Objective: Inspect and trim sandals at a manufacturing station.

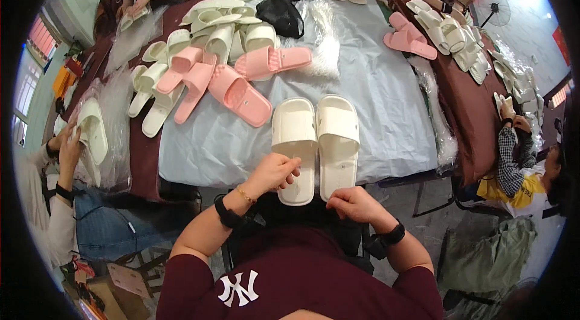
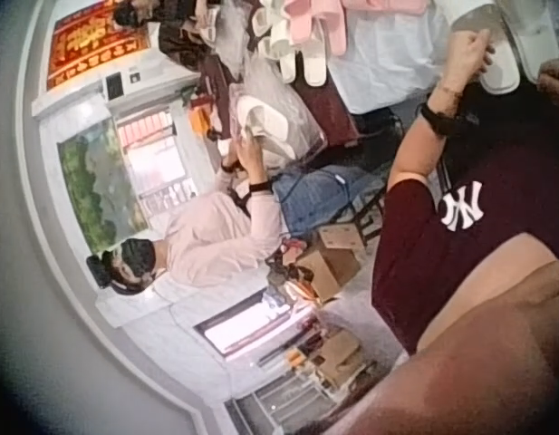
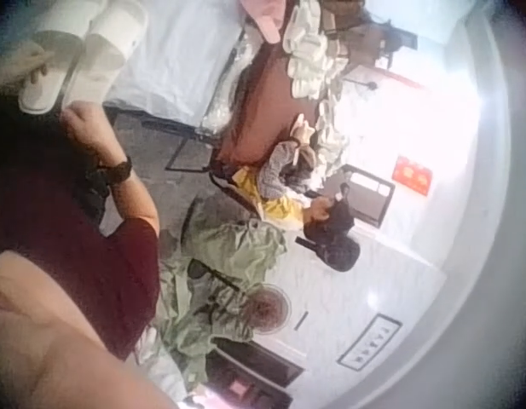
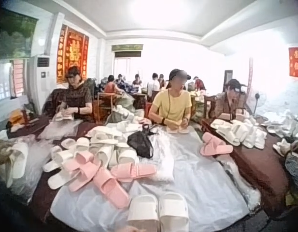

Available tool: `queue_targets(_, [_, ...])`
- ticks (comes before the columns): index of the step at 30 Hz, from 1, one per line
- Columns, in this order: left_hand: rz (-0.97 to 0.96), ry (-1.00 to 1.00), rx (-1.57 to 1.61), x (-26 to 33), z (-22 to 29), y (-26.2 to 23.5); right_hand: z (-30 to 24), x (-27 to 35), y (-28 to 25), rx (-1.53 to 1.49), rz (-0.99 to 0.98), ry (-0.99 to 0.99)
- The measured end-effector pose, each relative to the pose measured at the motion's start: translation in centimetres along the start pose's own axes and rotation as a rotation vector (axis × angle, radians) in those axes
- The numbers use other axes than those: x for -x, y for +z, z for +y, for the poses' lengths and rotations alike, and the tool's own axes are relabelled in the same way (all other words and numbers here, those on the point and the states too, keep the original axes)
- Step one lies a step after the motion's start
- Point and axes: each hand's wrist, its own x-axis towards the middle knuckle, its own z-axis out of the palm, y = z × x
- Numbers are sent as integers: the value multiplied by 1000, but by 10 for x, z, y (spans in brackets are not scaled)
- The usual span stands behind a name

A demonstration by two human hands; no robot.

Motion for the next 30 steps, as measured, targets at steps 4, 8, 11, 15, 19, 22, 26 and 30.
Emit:
queue_targets(4, [52, -37, -324, 1, 9, -3, 6, -1, 0, -4, 144, 115])
queue_targets(8, [59, 109, -231, -2, 8, -16, 7, -9, 4, -54, 245, 142])
queue_targets(11, [-27, 188, -58, 5, 28, -27, 9, -23, 11, -175, 314, 133])
queue_targets(15, [-167, 511, 196, 45, 77, -34, 5, -47, 20, -367, 380, 29])
queue_targets(19, [-389, 920, 455, 104, 123, -27, 1, -69, 26, -488, 380, 12])
queue_targets(22, [-749, 1041, 391, 139, 163, -29, 9, -81, 34, -448, 410, -19])
queue_targets(26, [-691, 981, 455, 139, 157, -33, -8, -71, 26, -496, 421, 137])
queue_targets(30, [-648, 899, 527, 146, 154, -27, -2, -74, 27, -521, 375, 91])
